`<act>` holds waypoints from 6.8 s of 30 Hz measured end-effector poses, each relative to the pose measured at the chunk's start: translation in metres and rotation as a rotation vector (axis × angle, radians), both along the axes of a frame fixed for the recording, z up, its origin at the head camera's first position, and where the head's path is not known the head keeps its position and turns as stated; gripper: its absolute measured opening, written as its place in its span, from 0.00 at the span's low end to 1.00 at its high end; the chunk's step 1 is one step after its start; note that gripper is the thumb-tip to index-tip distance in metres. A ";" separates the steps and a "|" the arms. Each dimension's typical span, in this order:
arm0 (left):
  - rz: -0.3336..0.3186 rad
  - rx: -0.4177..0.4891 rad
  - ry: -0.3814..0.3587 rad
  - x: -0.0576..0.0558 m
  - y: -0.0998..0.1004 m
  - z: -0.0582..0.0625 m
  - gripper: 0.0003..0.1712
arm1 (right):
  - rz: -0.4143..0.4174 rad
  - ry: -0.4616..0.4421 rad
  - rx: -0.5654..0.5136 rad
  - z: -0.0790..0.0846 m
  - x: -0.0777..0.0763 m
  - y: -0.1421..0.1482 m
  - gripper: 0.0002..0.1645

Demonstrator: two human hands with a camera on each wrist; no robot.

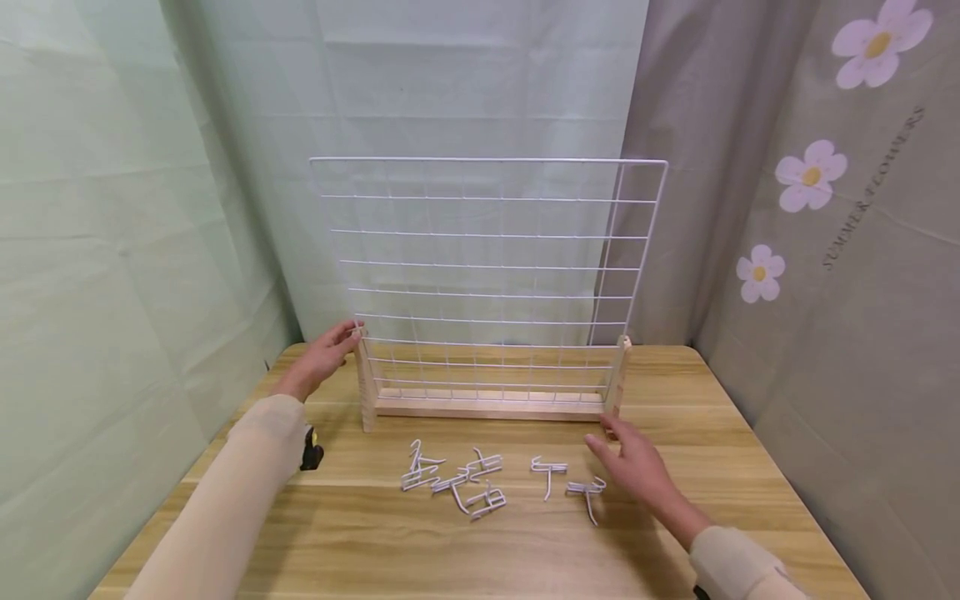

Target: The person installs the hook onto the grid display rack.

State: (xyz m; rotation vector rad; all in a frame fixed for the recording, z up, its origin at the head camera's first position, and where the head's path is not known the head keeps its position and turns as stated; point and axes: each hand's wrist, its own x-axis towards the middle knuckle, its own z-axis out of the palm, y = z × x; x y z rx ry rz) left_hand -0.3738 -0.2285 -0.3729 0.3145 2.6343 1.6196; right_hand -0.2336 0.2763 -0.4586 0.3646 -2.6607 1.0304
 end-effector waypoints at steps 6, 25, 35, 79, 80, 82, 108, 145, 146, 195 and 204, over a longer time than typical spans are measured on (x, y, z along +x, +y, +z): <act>-0.006 0.016 -0.008 -0.001 0.000 0.000 0.31 | 0.046 0.007 -0.018 0.002 0.000 -0.017 0.28; -0.005 0.025 -0.008 0.000 0.000 0.000 0.29 | 0.256 -0.061 -0.019 -0.004 -0.004 -0.062 0.25; 0.001 0.028 -0.013 0.000 0.000 -0.001 0.30 | 0.376 -0.063 0.027 -0.008 -0.007 -0.080 0.21; 0.000 0.040 -0.049 0.002 0.000 -0.001 0.32 | 0.498 -0.324 -0.163 -0.036 -0.008 -0.123 0.10; 0.000 0.040 -0.049 0.002 0.000 -0.001 0.32 | 0.490 -0.325 -0.164 -0.037 -0.009 -0.124 0.10; 0.000 0.041 -0.048 0.002 0.000 -0.001 0.32 | 0.474 -0.325 -0.165 -0.039 -0.008 -0.125 0.10; -0.008 0.050 -0.045 0.000 0.000 -0.002 0.31 | 0.426 -0.273 -0.143 -0.040 -0.007 -0.130 0.02; -0.004 0.039 -0.045 0.001 -0.001 -0.001 0.32 | 0.096 -0.241 -0.467 0.011 -0.022 -0.137 0.04; -0.004 0.039 -0.044 0.000 -0.001 -0.002 0.32 | 0.085 -0.242 -0.483 0.011 -0.023 -0.137 0.04; -0.003 0.051 -0.049 0.003 -0.001 -0.001 0.32 | -0.416 0.237 -1.044 0.056 -0.039 -0.142 0.11; -0.005 0.074 -0.068 0.003 0.000 0.001 0.32 | -0.497 0.459 -1.014 0.076 -0.053 -0.131 0.13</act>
